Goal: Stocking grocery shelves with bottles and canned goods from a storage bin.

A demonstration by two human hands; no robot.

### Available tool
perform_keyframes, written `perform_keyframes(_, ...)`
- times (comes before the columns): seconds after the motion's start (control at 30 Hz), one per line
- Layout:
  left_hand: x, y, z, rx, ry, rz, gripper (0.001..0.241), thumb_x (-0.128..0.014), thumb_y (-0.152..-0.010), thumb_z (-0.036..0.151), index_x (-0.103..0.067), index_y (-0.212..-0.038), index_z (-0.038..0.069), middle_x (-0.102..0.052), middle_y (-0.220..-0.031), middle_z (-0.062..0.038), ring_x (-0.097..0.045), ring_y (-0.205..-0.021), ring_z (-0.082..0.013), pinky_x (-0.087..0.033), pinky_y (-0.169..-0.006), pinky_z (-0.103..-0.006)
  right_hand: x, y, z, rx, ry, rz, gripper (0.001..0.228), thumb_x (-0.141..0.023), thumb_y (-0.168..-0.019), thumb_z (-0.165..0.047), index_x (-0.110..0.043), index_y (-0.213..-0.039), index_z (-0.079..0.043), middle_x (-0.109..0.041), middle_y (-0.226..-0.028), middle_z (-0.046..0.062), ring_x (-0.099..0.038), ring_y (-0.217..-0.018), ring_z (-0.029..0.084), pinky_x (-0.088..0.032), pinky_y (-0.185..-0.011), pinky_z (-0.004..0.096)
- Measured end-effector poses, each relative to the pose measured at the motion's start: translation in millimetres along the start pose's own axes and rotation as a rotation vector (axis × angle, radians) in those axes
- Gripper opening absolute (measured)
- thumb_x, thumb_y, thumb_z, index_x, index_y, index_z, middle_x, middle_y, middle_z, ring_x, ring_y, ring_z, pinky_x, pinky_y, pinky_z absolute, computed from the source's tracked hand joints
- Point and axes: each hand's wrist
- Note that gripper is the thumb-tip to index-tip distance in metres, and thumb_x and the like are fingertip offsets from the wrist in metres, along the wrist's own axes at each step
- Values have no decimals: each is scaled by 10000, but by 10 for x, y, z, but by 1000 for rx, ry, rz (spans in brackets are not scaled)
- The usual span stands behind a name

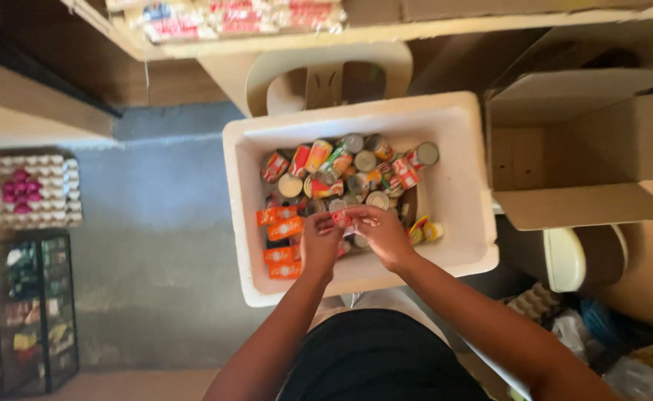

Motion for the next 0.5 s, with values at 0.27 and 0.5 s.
perform_keyframes(0.27, -295, 824, 1453, -144, 78, -420, 456, -750, -893, 81, -627, -1327, 19, -725, -1150, -60, -688, -1022, -129, -583, -867, -283, -27, 588, -1364, -84, -189, 74, 420, -659, -958, -114, -619, -1367, -29, -699, -1216, 61, -672, -1073, 140, -564, -917, 325)
perform_keyframes(0.5, -525, 1327, 2097, -182, -59, -534, 454, -792, -851, 80, -659, -1282, 22, -699, -1032, -34, -654, -922, -111, -576, -787, -272, 200, 940, -1760, -48, -336, 36, 463, -652, -996, -113, -608, -1439, 15, -701, -1199, 114, -660, -984, 179, -532, -846, 337)
Point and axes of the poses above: each hand's wrist, its own y-axis away from the middle knuckle, its own x-axis out of the back of the hand, z = x × y
